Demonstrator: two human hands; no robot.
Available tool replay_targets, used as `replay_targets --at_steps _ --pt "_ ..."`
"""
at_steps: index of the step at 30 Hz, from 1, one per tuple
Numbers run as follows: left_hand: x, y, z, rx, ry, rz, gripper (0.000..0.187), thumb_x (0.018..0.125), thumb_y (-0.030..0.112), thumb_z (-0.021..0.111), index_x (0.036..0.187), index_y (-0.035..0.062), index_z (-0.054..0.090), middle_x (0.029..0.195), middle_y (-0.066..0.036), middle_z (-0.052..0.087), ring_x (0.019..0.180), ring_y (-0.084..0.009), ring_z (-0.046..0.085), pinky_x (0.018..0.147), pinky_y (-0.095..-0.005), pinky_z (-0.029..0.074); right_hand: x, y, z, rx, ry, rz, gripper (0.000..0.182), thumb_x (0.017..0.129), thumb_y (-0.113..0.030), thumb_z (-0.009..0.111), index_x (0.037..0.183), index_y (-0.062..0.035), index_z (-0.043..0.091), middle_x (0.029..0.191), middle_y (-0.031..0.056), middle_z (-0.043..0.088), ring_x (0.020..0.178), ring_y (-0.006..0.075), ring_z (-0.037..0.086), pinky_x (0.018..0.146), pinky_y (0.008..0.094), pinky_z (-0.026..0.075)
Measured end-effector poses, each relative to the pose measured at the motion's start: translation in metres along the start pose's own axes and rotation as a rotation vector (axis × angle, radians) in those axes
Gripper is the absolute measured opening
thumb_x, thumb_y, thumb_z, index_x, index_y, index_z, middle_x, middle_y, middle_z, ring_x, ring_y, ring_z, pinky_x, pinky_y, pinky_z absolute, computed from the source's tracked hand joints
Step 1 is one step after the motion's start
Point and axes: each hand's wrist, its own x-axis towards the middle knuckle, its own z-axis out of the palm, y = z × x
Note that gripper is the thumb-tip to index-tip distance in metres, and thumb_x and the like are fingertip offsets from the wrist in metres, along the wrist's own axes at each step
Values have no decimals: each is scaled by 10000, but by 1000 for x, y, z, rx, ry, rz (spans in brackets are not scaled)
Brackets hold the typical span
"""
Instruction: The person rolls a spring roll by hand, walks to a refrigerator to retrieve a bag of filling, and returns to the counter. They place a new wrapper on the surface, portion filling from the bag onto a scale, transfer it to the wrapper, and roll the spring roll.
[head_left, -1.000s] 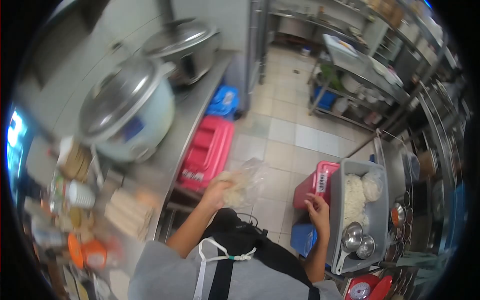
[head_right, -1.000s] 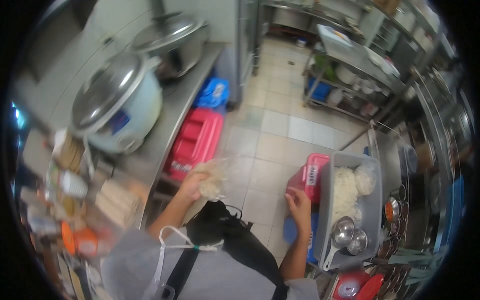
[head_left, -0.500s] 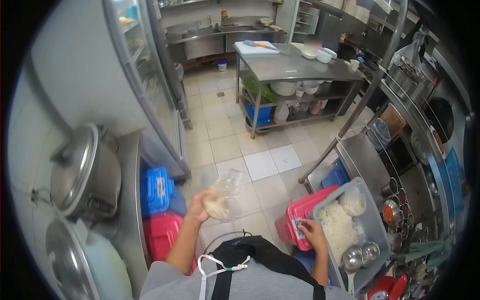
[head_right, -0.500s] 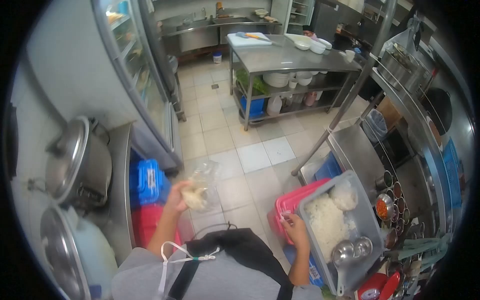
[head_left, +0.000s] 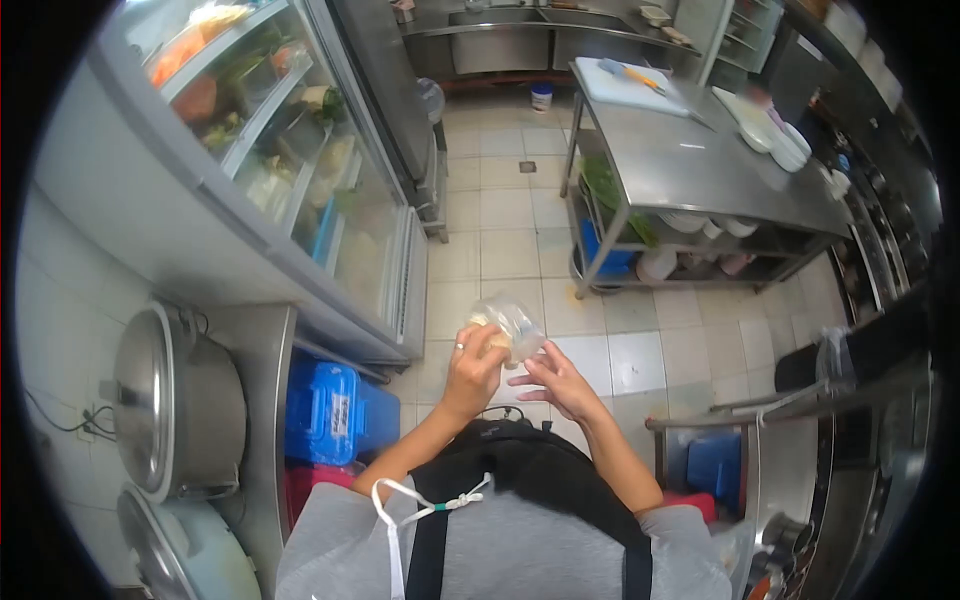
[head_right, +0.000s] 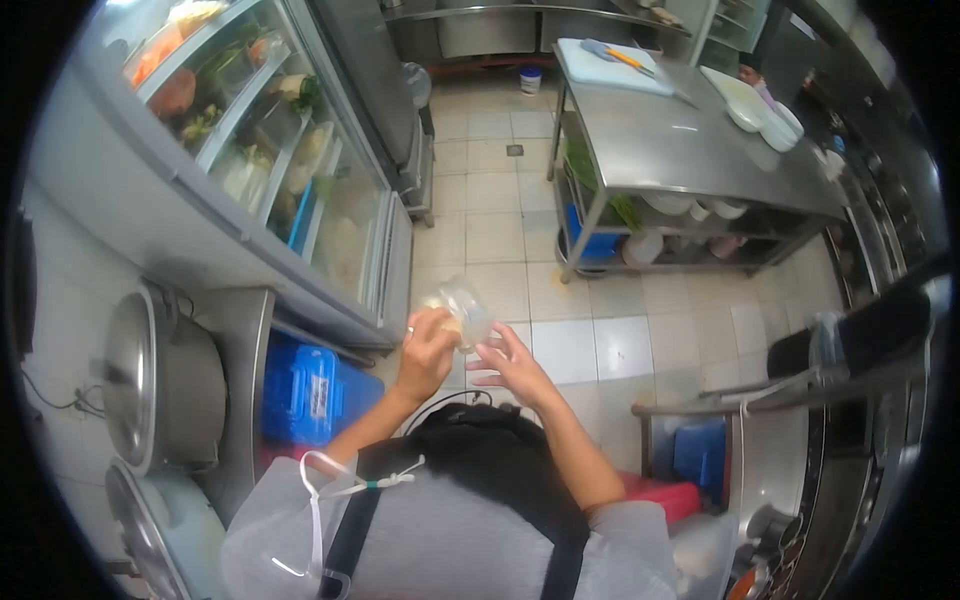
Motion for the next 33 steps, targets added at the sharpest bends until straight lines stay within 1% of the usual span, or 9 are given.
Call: replay_targets --at_steps 2,4,8,17,20,25,27,28,33 --pt "17 -41 21 -45 13 -26 164 661 -80 620 775 31 578 1047 -154 553 918 -279 551 809 -370 442 65 -23 -6 175 -77 58 466 879 -143 591 1297 -77 395 1124 103 543 930 199 603 787 387 529" --pt "34 -87 40 -595 -108 -529 139 711 -78 626 776 27 562 1051 -130 564 954 -215 559 801 -335 459 130 -34 -15 231 -238 38 395 872 -140 594 1237 -78 454 1094 108 561 974 205 598 791 400 535" --pt "94 -161 63 -1201 137 -802 318 742 -71 635 1013 20 495 1036 -111 583 953 -164 573 802 -288 494 249 -56 -36 238 -228 123 277 874 -88 555 1146 -54 513 1076 108 585 984 233 605 812 411 536" --pt "269 -334 151 -1523 -84 -936 455 763 -76 625 1177 16 461 1106 -108 560 1045 -192 550 862 -305 475 455 -146 -100 562 -271 352 296 828 -160 623 1093 -57 542 1102 89 572 1013 222 559 830 384 510" --pt "325 -377 169 -961 -9 -797 429 788 -38 631 1183 14 472 1143 -103 526 1065 -183 528 846 -291 474 517 -207 -116 458 -104 266 370 852 -154 577 1193 -43 486 1149 104 564 1039 225 570 843 385 502" --pt "320 -485 168 -501 227 -952 366 834 -1 598 1180 7 478 1096 -65 507 1001 -147 505 835 -257 452 689 -403 -210 514 226 -754 293 887 -171 537 1160 -88 472 975 37 582 799 163 607 606 250 527" --pt "271 -511 160 -209 312 -1126 343 841 -1 583 1166 -2 475 1064 -64 507 970 -136 499 802 -254 453 738 -510 -191 491 493 -1172 288 894 -162 521 1164 -86 459 1035 64 547 896 170 569 638 267 507" --pt "234 -517 158 -164 407 -1260 343 833 -3 589 1157 0 477 1044 -68 512 957 -136 503 790 -263 456 760 -556 -189 209 514 -1371 475 854 -83 584 1266 -28 354 1175 114 487 1072 205 513 879 315 458" --pt "111 -437 169 -66 898 -1577 381 763 -16 650 1114 -16 501 938 -97 559 832 -164 563 746 -298 483 919 -678 -78 65 893 -1662 366 772 -26 638 1091 -4 459 1047 132 507 998 250 526 885 377 443"
